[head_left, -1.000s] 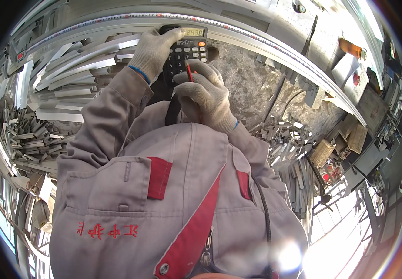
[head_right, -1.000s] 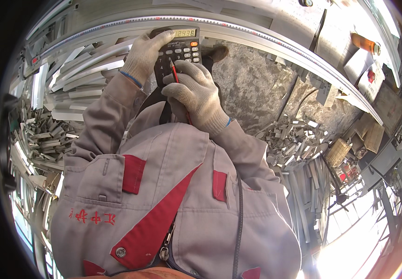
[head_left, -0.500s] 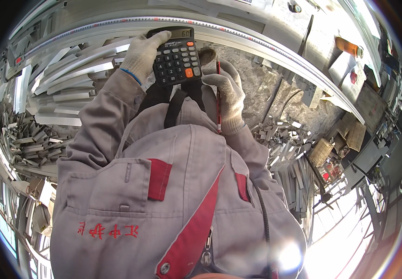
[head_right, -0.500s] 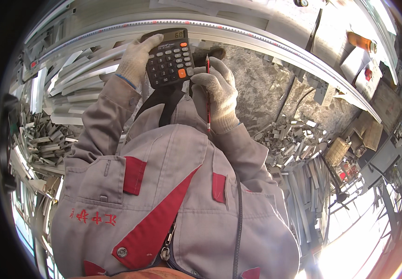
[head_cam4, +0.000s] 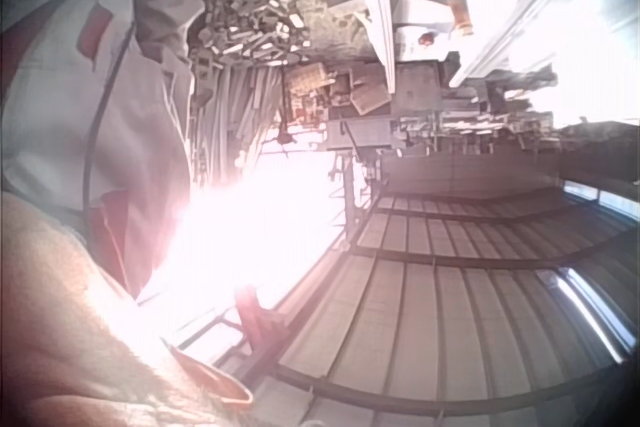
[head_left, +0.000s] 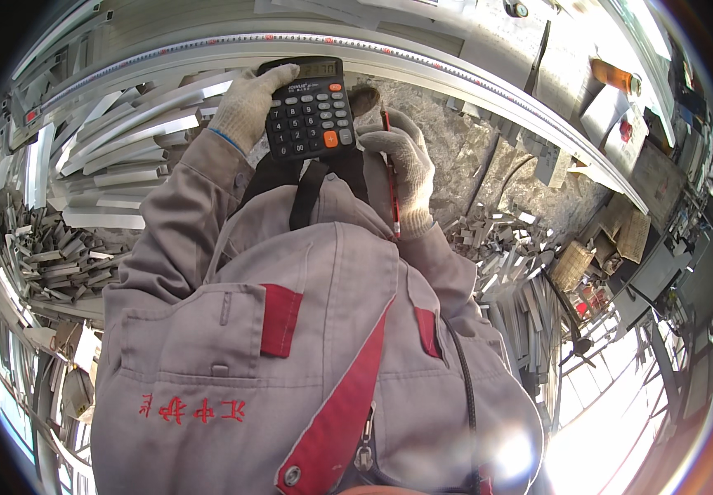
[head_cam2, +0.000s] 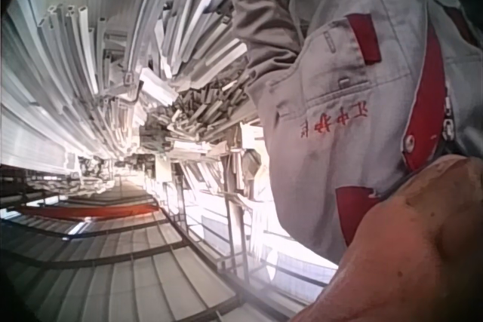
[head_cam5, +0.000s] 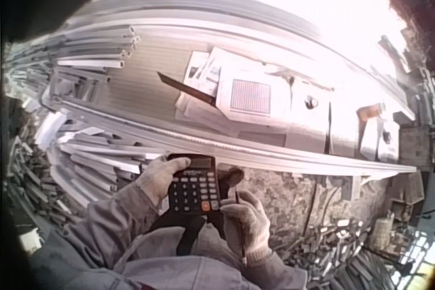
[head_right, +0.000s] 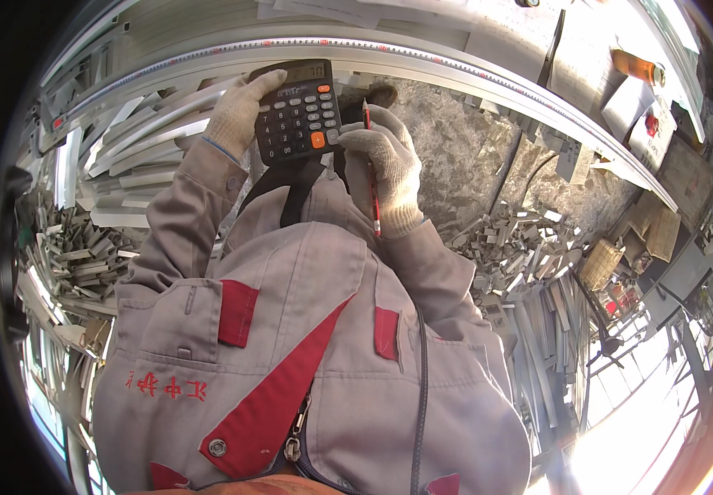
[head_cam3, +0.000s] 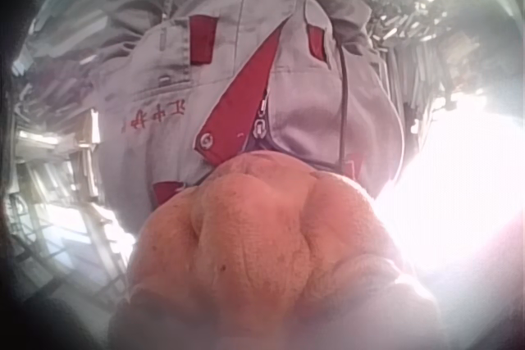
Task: The person uses a calculator and a pencil to perform calculations while referencing a measuring tape attached to a metal profile. They repeatedly enter numbers on the calculator and mark or note values on the tape.
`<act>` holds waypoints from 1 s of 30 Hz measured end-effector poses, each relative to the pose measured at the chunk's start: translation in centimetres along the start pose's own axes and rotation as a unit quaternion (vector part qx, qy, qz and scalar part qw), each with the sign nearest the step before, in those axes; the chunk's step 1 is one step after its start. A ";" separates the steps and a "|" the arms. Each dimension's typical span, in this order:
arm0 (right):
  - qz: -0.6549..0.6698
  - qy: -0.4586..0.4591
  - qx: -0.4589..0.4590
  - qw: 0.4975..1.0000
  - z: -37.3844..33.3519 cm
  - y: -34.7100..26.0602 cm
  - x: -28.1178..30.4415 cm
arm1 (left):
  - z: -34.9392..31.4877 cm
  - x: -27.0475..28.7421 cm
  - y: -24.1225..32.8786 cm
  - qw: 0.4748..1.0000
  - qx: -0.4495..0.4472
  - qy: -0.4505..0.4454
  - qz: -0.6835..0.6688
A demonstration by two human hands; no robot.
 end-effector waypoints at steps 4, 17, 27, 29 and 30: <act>0.021 0.008 -0.104 0.994 -0.2 0.6 1.5 | -0.2 0.0 -0.1 1.000 0.017 0.012 0.019; 0.033 0.002 -0.203 0.979 0.1 -1.1 4.5 | 0.3 0.1 -0.9 1.000 0.008 -0.019 0.015; -0.037 0.051 -0.263 0.963 0.4 1.4 5.3 | -0.4 -0.1 -1.1 0.998 0.017 -0.028 0.050; -0.041 0.048 -0.252 0.966 1.2 3.0 4.9 | -0.2 -0.3 -1.3 0.999 0.038 -0.025 0.022; -0.022 0.043 -0.263 0.964 1.7 3.9 4.6 | -0.2 -0.4 -1.5 0.998 0.048 -0.032 -0.001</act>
Point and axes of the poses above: each hand's wrist, its own z-axis towards the middle knuckle, its own x-axis out of the back of the hand, y = z × x, the point moved 2 cm from there along z, towards the middle knuckle, and after that the axes turned 13 degrees about y, right-handed, at the moved point
